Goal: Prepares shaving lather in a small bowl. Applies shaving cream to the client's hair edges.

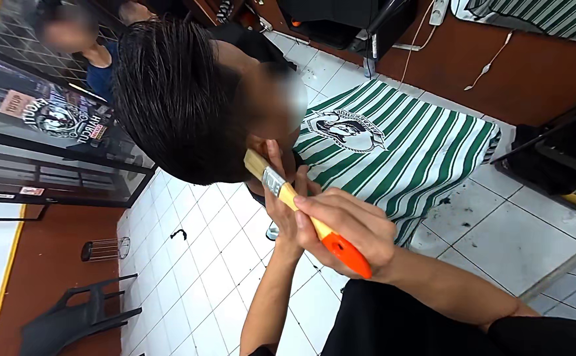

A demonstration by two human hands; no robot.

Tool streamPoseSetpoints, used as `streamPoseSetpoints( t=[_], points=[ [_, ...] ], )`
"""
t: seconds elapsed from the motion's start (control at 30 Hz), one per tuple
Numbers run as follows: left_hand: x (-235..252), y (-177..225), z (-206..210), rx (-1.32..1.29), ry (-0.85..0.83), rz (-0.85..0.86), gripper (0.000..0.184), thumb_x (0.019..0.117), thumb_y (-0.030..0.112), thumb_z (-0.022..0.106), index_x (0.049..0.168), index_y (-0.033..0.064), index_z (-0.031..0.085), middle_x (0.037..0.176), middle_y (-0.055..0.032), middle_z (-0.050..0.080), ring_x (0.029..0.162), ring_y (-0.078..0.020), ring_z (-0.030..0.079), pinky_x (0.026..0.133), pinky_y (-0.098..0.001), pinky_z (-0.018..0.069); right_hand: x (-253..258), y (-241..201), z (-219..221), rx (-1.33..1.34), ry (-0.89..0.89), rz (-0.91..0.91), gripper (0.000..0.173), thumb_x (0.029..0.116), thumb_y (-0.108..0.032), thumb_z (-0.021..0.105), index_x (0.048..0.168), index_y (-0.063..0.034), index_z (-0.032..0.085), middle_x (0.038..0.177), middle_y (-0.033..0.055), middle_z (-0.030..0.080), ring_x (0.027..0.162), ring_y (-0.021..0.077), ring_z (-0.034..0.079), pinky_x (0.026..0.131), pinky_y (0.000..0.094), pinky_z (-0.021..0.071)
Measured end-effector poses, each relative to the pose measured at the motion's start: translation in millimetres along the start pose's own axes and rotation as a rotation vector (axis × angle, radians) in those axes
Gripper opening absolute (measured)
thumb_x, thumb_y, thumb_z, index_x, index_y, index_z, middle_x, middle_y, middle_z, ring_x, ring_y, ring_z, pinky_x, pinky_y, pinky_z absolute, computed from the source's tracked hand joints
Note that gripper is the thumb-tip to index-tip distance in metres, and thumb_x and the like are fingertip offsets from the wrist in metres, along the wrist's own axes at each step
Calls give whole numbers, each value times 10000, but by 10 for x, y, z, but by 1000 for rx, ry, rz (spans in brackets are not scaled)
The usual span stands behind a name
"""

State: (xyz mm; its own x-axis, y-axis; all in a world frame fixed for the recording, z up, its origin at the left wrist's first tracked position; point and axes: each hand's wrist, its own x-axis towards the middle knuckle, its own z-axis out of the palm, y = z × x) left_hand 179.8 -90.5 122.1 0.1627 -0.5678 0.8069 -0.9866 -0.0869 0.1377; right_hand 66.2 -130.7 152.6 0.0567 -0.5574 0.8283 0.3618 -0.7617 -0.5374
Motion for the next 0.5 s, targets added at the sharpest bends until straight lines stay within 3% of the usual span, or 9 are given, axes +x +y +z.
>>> streamPoseSetpoints(
  t=[0.03,0.1,0.13,0.2,0.3,0.37,0.43,0.47,0.5],
  points=[
    [5,-29,42,63,19,51,198,970,193,657,1021,14,726,1141,-229,671,986,-298,650,791,-360,527,31,10,-14,-11,13,2,155,909,-27,674,995,91,726,839,153,721,780,148,696,709,240,594],
    [2,-45,85,106,13,68,238,907,235,632,988,21,698,1122,-261,635,955,-339,625,755,-397,513,116,72,7,-29,65,12,166,888,-7,685,996,110,732,858,163,731,797,160,710,721,262,609],
    [4,-34,87,97,14,55,264,908,250,625,1010,7,651,1154,-272,613,948,-330,619,740,-387,509,134,96,37,-34,86,18,172,882,-4,688,995,117,733,855,166,730,789,164,710,712,267,609],
    [10,-21,69,78,-16,-1,329,958,261,584,1131,-11,647,1060,-219,629,926,-299,632,755,-366,525,106,78,73,-25,83,26,177,878,-7,687,991,122,732,847,168,729,778,169,704,704,274,605],
    [-15,-71,85,118,-68,59,285,937,214,610,1117,37,742,1144,-233,678,984,-346,617,790,-409,492,67,24,65,-28,94,39,163,882,-19,689,976,106,735,829,148,728,776,145,702,709,251,600],
    [-34,-101,119,85,-29,76,293,919,243,610,1121,46,687,1205,-266,601,993,-339,601,773,-395,499,90,48,87,-45,123,33,167,880,-7,697,992,112,733,845,154,728,786,154,705,718,265,607],
    [-47,-97,106,-34,-40,24,421,1029,336,464,1247,45,676,1312,-246,586,1137,-315,598,870,-393,506,42,31,129,-57,85,14,191,879,-17,690,1011,114,733,862,164,731,796,170,705,730,283,606],
    [-37,-95,83,-127,-88,9,588,1085,458,305,1374,57,623,1502,-228,488,1351,-293,490,1044,-389,422,-10,1,136,-66,49,-1,186,893,-26,684,1014,108,728,870,168,729,808,176,704,740,284,604],
    [-10,-105,66,-198,-156,15,720,1077,556,177,1495,73,510,1648,-195,290,1524,-255,283,1204,-372,281,-64,-28,138,-74,22,-13,174,908,-31,676,1014,98,723,872,166,723,817,174,700,748,276,597]
  ],
)
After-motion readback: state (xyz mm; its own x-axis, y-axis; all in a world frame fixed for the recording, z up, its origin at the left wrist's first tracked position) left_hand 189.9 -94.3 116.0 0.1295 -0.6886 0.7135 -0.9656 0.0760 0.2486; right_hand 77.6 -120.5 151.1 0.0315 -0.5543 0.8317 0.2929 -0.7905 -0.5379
